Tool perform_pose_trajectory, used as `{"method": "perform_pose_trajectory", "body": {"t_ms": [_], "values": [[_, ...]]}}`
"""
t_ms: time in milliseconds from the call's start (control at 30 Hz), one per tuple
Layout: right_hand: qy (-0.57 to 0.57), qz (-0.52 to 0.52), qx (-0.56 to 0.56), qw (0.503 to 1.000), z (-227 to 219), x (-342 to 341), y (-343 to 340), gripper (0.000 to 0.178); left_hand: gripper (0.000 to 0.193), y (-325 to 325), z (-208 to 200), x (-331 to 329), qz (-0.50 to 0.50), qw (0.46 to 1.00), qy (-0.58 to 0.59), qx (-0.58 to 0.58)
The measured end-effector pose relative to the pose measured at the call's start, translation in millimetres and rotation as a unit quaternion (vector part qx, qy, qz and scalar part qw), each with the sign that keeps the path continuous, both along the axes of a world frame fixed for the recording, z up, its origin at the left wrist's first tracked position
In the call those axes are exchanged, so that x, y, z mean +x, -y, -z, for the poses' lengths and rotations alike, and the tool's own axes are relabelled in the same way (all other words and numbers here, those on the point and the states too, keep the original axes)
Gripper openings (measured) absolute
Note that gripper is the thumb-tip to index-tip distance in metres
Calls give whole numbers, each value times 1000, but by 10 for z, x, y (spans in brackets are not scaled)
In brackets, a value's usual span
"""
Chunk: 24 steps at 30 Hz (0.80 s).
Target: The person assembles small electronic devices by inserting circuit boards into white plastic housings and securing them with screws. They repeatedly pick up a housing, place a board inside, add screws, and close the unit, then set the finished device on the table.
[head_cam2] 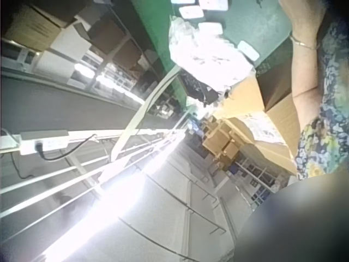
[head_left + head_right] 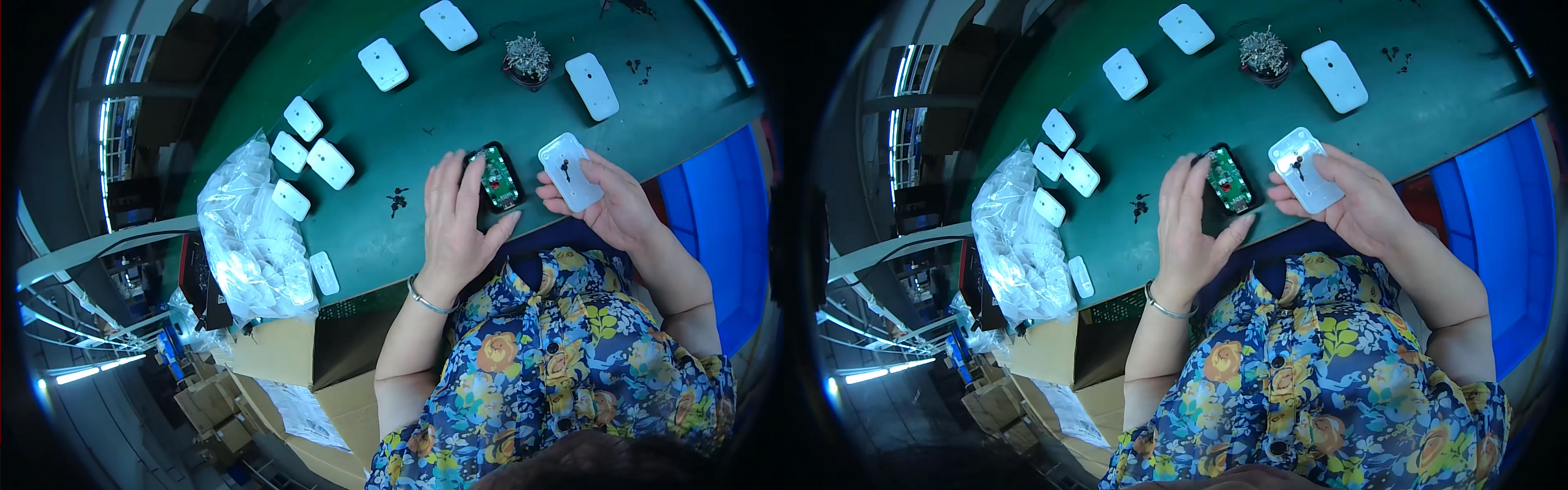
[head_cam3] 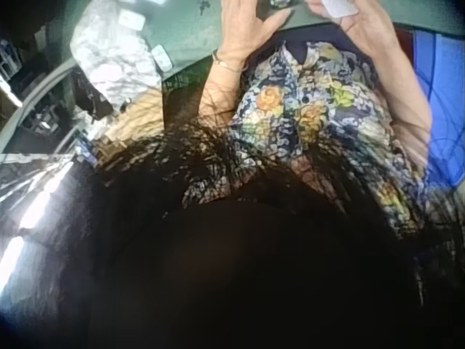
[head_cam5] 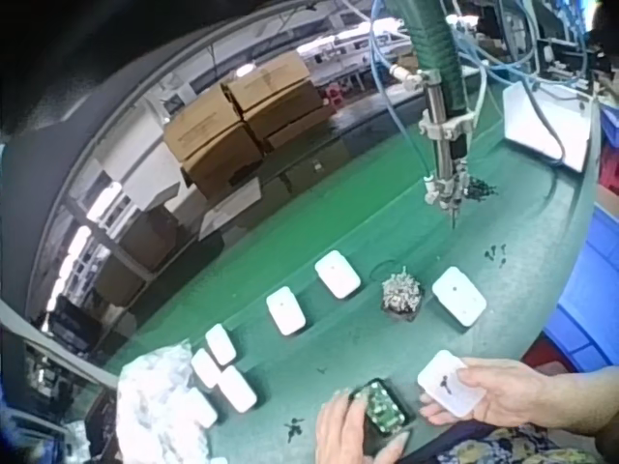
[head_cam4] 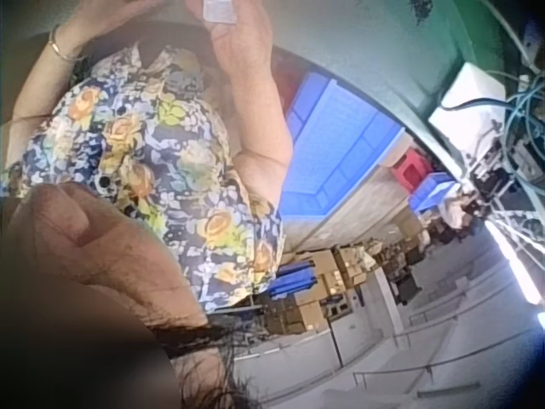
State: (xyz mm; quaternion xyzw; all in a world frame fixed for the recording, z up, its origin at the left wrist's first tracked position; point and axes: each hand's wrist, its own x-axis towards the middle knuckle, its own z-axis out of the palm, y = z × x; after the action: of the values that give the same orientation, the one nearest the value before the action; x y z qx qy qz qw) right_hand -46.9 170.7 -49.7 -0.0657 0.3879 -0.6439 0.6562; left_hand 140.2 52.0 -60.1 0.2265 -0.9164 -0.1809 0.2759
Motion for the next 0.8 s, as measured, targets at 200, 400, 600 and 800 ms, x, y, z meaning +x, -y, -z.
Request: {"method": "perform_pose_trajectory", "body": {"t_ms": [200, 400, 600, 800], "values": [[17, 1, -5, 1000, 17, 274, -36, 35, 61, -299, -100, 56, 11, 926, -146, 348], [-167, -24, -25, 985, 62, 521, 61, 29, 48, -489, -11, 26, 7, 755, -215, 620], [-165, -65, 3, 984, 89, 506, 62, 29, 40, -462, -10, 44, 0, 718, -207, 664], [46, -23, -12, 999, 160, 500, 75, 36, 39, -424, -133, -47, -38, 761, -222, 608]]}}
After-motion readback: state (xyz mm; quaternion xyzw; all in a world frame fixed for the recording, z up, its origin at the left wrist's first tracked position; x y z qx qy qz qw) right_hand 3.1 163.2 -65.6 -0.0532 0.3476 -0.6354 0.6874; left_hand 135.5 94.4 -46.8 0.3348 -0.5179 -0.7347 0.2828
